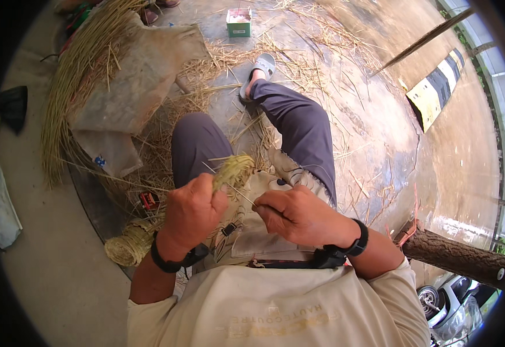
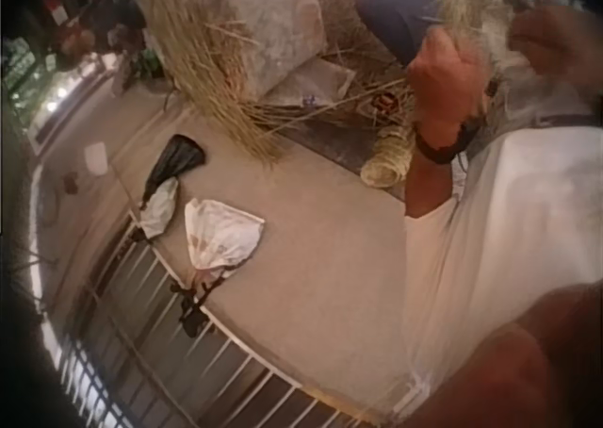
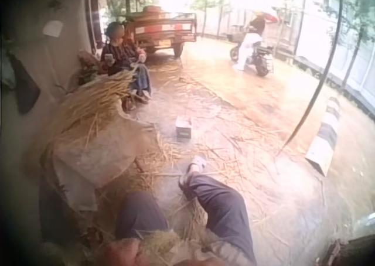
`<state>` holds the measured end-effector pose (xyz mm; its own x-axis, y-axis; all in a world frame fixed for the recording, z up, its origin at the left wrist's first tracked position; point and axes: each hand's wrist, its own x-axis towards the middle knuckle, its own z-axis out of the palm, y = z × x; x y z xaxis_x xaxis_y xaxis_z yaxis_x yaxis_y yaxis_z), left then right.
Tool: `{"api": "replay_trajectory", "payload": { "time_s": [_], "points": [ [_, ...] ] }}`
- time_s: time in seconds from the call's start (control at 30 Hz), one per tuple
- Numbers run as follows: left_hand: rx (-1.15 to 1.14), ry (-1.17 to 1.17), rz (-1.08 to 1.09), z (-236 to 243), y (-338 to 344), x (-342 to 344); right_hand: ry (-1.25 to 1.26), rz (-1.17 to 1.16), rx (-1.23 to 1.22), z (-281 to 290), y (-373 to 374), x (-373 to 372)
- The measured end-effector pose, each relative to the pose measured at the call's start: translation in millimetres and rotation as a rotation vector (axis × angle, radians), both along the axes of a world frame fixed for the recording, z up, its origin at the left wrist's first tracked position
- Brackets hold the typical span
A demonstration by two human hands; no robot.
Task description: The person is weaving straw or dried grass into a coiled or circular item, possibly a hat or mat.
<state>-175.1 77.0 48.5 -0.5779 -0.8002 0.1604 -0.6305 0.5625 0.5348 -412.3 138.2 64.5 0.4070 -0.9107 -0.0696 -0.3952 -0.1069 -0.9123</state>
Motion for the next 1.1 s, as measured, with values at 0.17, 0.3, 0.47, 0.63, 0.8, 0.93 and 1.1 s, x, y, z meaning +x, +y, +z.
{"api": "replay_trajectory", "payload": {
  "time_s": [0.17,0.3,0.47,0.63,0.8,0.93,1.1],
  "points": [
    [0.024,0.019,-0.084,-5.9,5.8,-6.9,-0.07,-0.069,-0.022,-5.5,-10.7,7.5],
    [0.042,0.04,0.022,-9.7,-3.5,16.0,-0.017,-0.146,0.004,-13.1,-2.0,-52.6],
    [0.089,0.087,0.162,-4.6,-13.9,27.0,0.375,-0.436,-0.07,-37.0,51.6,-130.2],
    [0.101,0.104,0.19,-3.5,-14.2,26.4,0.231,-0.151,-0.001,-54.2,85.8,-111.8],
    [0.142,0.13,0.182,-3.7,-12.5,23.9,0.471,-0.203,-0.029,-87.7,101.2,-96.7],
    [0.108,0.127,0.217,-4.4,-10.9,24.9,0.496,-0.152,-0.062,-111.3,106.3,-104.8],
    [0.064,0.147,0.234,-7.9,-11.1,24.8,0.155,-0.276,-0.157,-114.4,106.3,-121.7]
  ]
}}
